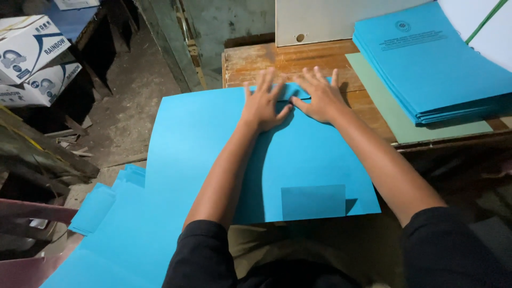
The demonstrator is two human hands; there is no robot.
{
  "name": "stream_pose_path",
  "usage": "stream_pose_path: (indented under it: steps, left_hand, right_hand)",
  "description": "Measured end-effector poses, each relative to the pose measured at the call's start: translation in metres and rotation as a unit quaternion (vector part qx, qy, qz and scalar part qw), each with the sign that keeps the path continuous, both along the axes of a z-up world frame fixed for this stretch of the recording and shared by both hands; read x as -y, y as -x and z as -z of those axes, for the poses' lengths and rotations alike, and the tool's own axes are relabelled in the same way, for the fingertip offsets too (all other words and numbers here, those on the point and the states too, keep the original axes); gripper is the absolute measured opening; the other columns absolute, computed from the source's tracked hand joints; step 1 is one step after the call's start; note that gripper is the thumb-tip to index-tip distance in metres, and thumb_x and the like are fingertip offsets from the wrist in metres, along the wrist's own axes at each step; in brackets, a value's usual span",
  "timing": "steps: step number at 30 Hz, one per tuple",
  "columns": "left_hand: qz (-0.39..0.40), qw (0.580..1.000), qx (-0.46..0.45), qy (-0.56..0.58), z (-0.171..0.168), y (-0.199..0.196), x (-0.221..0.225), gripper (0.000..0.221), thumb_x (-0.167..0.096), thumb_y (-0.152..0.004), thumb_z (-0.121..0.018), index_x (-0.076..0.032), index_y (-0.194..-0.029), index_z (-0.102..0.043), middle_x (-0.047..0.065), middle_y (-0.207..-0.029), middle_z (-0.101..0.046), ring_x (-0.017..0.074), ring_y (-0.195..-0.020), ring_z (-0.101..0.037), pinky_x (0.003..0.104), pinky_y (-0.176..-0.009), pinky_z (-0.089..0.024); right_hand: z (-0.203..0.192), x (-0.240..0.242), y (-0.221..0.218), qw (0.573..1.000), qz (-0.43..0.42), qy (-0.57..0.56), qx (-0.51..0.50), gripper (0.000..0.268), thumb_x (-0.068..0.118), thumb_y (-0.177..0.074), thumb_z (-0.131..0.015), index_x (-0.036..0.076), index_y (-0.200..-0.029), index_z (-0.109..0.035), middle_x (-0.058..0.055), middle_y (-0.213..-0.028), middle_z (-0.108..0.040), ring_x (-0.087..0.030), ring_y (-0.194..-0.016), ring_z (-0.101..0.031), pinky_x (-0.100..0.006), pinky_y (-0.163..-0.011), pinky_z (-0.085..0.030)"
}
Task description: Folding blue paper sheets into folders and stacking them on a wooden table.
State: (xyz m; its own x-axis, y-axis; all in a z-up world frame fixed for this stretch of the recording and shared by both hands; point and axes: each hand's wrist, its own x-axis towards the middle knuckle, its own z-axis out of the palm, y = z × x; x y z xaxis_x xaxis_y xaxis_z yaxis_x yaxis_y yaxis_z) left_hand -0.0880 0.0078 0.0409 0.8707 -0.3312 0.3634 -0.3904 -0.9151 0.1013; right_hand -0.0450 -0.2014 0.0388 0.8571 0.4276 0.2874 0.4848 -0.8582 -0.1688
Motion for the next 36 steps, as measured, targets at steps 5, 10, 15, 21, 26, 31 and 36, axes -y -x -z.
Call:
stream_pose_path:
  steps: [5,10,15,21,26,31,36]
  left_hand:
    - [-0.018,0.996,-0.080,-0.020,0.018,-0.019,-0.001,0.083,-0.069,-0.097,-0.039,-0.024,-0.165,-0.024,0.005,-0.165,-0.041,0.0229,-0.155,-0.034,0.084,-0.113,-0.016]
    - [-0.076,0.989,-0.118,-0.037,-0.007,-0.002,0.010,0.081,-0.071,-0.095,-0.033,-0.023,-0.160,-0.036,-0.001,-0.166,-0.038,0.0231,-0.155,-0.030,0.085,-0.110,-0.018]
    - [-0.115,0.971,-0.208,-0.041,-0.023,0.022,0.036,0.083,-0.071,-0.094,-0.026,-0.031,-0.166,-0.021,0.012,-0.175,-0.010,0.0380,-0.161,-0.004,0.085,-0.113,-0.004]
    - [-0.120,0.967,-0.219,-0.049,-0.030,0.027,0.038,0.083,-0.073,-0.095,-0.021,-0.031,-0.167,-0.018,0.014,-0.175,-0.007,0.0387,-0.161,0.000,0.082,-0.114,-0.001]
    - [-0.113,0.968,-0.214,-0.061,-0.026,0.011,0.033,0.082,-0.075,-0.095,-0.021,-0.034,-0.166,-0.018,0.011,-0.175,-0.007,0.0358,-0.161,-0.001,0.081,-0.115,-0.001]
    - [-0.112,0.969,-0.206,-0.078,-0.028,-0.026,0.034,0.080,-0.074,-0.096,-0.020,-0.036,-0.166,-0.019,0.008,-0.176,-0.009,0.0324,-0.162,-0.003,0.080,-0.116,0.000]
    - [-0.149,0.971,-0.175,-0.070,-0.012,-0.061,0.035,0.079,-0.072,-0.096,-0.023,-0.034,-0.166,-0.024,0.013,-0.175,-0.011,0.0371,-0.161,-0.005,0.079,-0.116,0.002]
  right_hand:
    - [-0.001,-0.001,0.004,1.000,0.019,-0.008,0.000,0.072,0.080,-0.099,-0.045,0.029,-0.148,-0.060,-0.011,-0.169,-0.035,-0.038,-0.159,-0.016,-0.074,-0.120,0.013]
    - [-0.022,-0.001,0.021,0.997,0.077,0.005,-0.024,0.095,0.088,-0.095,-0.044,0.011,-0.148,-0.059,-0.022,-0.172,-0.021,-0.039,-0.161,-0.007,-0.071,-0.121,0.012]
    - [-0.024,-0.001,0.019,0.983,0.093,-0.021,-0.156,0.121,0.096,-0.087,-0.031,0.009,-0.168,-0.010,-0.031,-0.170,-0.007,-0.043,-0.159,-0.002,-0.060,-0.129,0.004]
    - [-0.021,0.008,0.020,0.980,0.084,0.032,-0.180,0.108,0.089,-0.095,-0.009,0.007,-0.167,-0.002,-0.027,-0.171,-0.001,-0.039,-0.160,0.000,-0.054,-0.131,0.003]
    - [-0.024,0.028,0.068,0.975,0.053,0.028,-0.212,0.107,0.087,-0.096,-0.011,0.007,-0.167,-0.002,-0.025,-0.172,0.001,-0.039,-0.160,0.004,-0.054,-0.130,0.004]
    - [-0.040,0.039,0.105,0.970,0.037,0.039,-0.237,0.100,0.079,-0.101,-0.015,0.005,-0.167,-0.007,-0.026,-0.172,-0.001,-0.040,-0.159,0.004,-0.057,-0.128,0.006]
    - [-0.035,0.041,0.110,0.971,0.026,0.043,-0.235,0.090,0.072,-0.105,-0.016,0.007,-0.167,-0.014,-0.023,-0.173,-0.003,-0.038,-0.160,0.001,-0.060,-0.127,0.007]
